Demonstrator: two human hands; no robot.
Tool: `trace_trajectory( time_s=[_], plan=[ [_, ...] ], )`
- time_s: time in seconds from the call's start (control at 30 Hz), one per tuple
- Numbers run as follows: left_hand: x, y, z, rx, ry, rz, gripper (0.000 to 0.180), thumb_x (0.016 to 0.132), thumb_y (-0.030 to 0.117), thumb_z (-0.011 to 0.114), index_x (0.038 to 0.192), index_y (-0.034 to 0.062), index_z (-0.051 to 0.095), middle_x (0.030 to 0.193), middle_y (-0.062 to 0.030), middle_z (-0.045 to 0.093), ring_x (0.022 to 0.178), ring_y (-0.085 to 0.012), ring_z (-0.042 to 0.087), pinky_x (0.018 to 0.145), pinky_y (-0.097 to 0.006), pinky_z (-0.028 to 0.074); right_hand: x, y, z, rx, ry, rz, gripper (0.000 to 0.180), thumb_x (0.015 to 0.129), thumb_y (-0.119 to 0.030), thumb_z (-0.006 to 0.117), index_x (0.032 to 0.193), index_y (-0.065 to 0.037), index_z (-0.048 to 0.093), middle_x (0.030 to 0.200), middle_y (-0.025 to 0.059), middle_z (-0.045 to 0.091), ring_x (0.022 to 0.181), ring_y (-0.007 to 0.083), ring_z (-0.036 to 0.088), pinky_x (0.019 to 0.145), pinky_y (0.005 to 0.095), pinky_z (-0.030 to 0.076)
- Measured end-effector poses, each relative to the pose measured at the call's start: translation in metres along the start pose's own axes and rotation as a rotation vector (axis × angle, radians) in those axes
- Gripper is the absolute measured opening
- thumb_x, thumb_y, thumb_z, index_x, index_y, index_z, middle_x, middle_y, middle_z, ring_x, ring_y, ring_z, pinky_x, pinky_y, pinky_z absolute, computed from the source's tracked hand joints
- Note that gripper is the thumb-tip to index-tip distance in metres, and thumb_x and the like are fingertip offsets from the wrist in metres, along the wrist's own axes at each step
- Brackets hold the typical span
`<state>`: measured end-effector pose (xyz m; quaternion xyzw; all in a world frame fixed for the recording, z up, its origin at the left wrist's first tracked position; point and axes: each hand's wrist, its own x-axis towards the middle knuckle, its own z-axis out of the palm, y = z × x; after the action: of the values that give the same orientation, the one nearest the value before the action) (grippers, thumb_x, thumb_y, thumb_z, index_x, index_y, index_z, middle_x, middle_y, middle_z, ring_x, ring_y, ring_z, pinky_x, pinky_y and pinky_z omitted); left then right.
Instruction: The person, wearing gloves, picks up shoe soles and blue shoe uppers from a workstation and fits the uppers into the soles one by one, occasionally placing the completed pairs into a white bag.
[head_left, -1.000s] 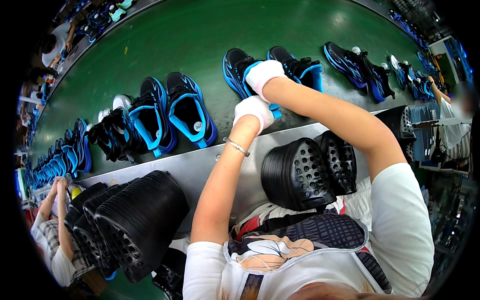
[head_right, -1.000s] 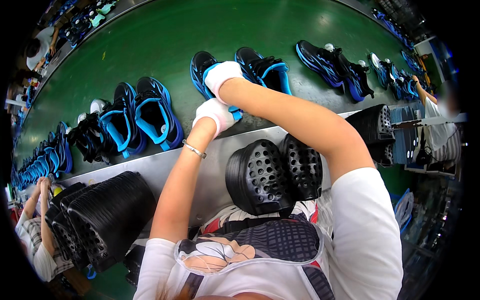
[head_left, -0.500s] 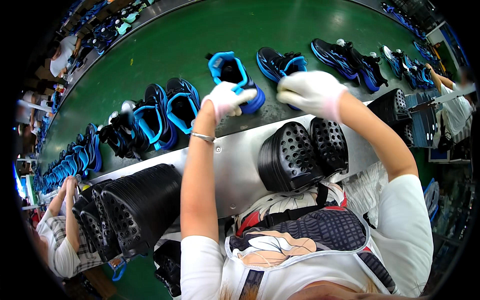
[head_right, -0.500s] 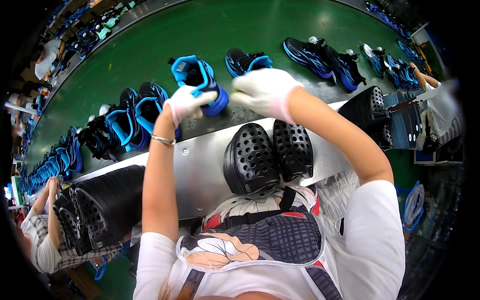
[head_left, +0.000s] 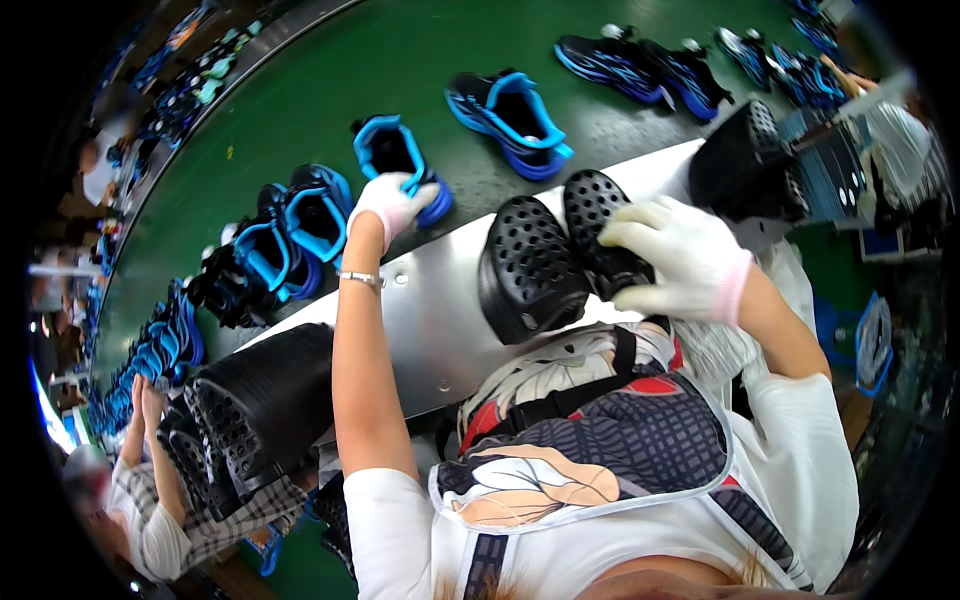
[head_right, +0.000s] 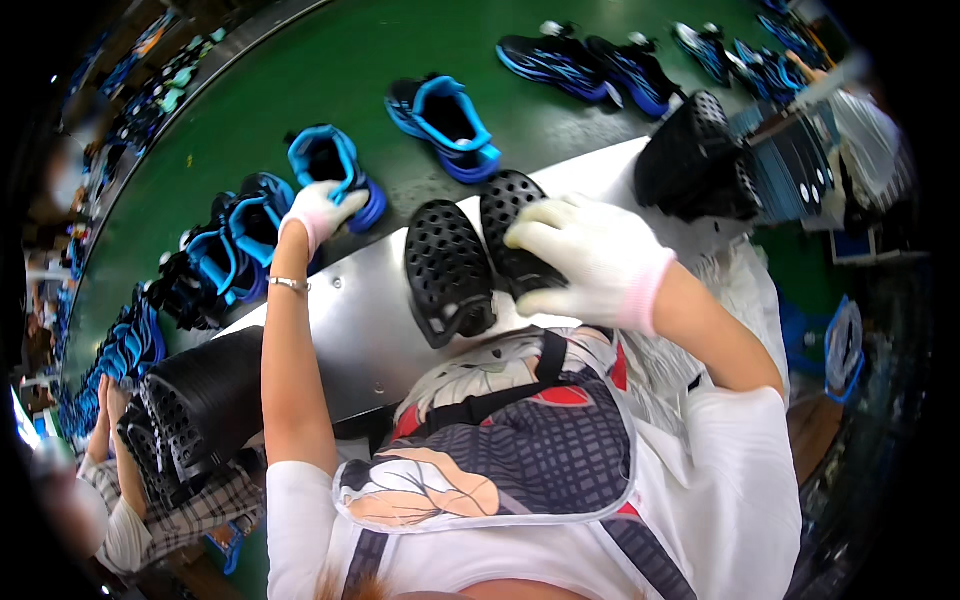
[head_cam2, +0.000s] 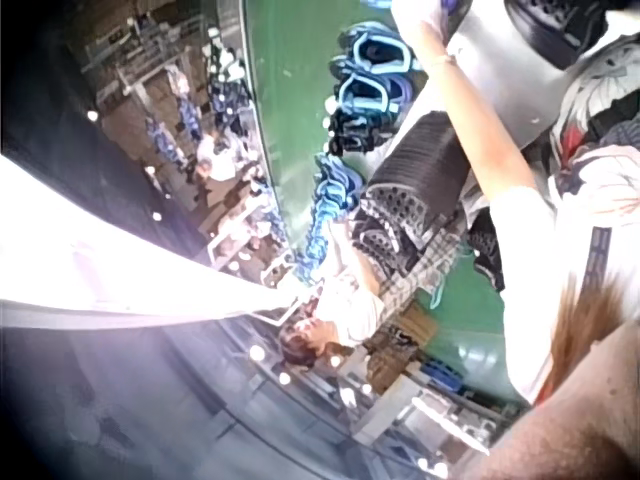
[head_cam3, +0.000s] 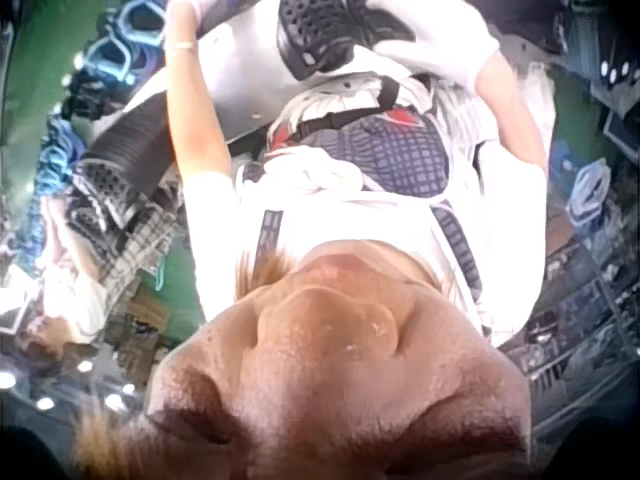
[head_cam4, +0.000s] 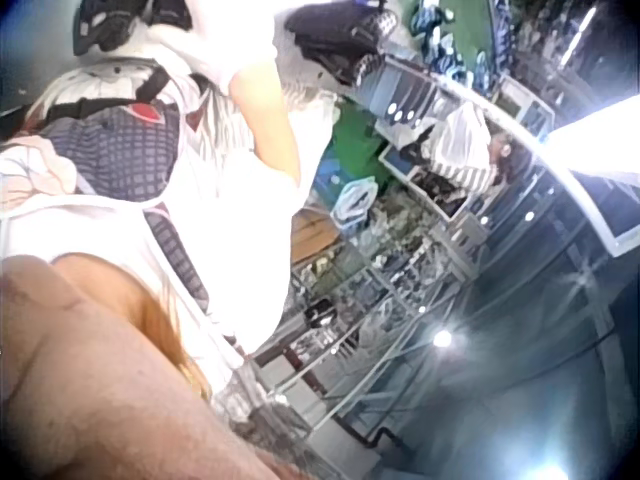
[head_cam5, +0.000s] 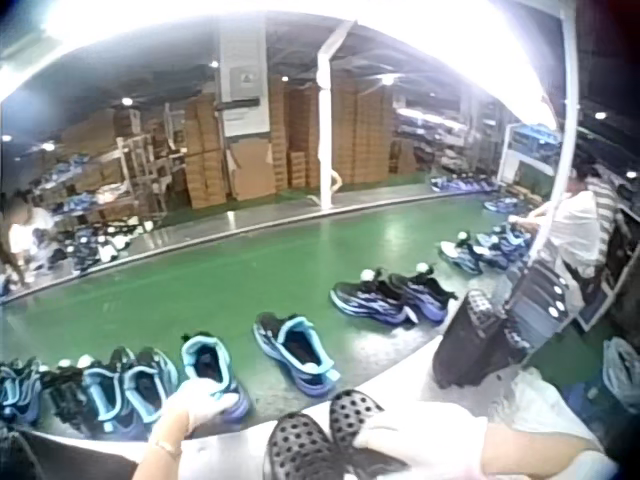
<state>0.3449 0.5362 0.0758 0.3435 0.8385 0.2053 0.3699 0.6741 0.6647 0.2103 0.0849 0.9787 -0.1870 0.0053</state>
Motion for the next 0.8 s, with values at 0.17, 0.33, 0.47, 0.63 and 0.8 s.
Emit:
trace_trajectory(
  time_s=[0.17,0.33,0.47,0.63,0.8],
  plan=[
    [-0.016,-0.019,0.043,0.266,0.391,0.250,0.049,0.084,0.036,0.066,0.123,0.0064,0.060,0.121,-0.0174,0.058,0.104,-0.0364,0.060,0.088,-0.040,0.050,-0.007,0.015,0.019,-0.042,0.117,-0.035,0.043,0.067,-0.028,0.077,0.102,-0.008,0.061,0.107,0.0081,0.063,0.095,0.0289,0.061,0.080,0.0390,0.051],
    [-0.051,0.016,0.038,0.231,0.528,0.250,0.048,0.085,0.030,0.066,0.128,0.0096,0.058,0.127,-0.0135,0.056,0.099,-0.0324,0.063,0.083,-0.039,0.053,-0.010,0.021,0.018,-0.061,0.069,-0.075,0.043,0.068,-0.029,0.078,0.100,-0.006,0.061,0.099,0.0096,0.063,0.093,0.0294,0.062,0.076,0.0397,0.052],
    [-0.064,0.035,0.038,0.114,0.614,0.365,0.043,0.085,0.028,0.068,0.122,0.0069,0.062,0.120,-0.0119,0.059,0.089,-0.0227,0.064,0.077,-0.033,0.054,-0.009,0.021,0.018,-0.049,0.099,-0.087,0.041,0.068,-0.028,0.077,0.098,-0.005,0.060,0.095,0.0100,0.062,0.090,0.0297,0.062,0.075,0.0398,0.052],
    [-0.076,0.055,0.042,-0.034,0.613,0.404,0.038,0.086,0.024,0.069,0.118,0.0033,0.064,0.114,-0.0119,0.062,0.088,-0.0182,0.064,0.074,-0.030,0.054,-0.014,0.014,-0.011,-0.011,0.213,-0.065,0.037,0.070,-0.029,0.077,0.094,-0.005,0.061,0.091,0.0094,0.061,0.090,0.0290,0.062,0.074,0.0375,0.052],
    [-0.085,0.080,0.037,-0.613,0.299,0.540,0.044,0.091,0.022,0.065,0.128,-0.0018,0.058,0.120,-0.0132,0.061,0.102,-0.0178,0.062,0.086,-0.028,0.051,0.004,0.002,-0.033,0.007,0.387,-0.256,0.041,0.065,-0.024,0.080,0.097,-0.005,0.061,0.096,0.0094,0.063,0.090,0.0284,0.063,0.076,0.0363,0.054]
  ],
)
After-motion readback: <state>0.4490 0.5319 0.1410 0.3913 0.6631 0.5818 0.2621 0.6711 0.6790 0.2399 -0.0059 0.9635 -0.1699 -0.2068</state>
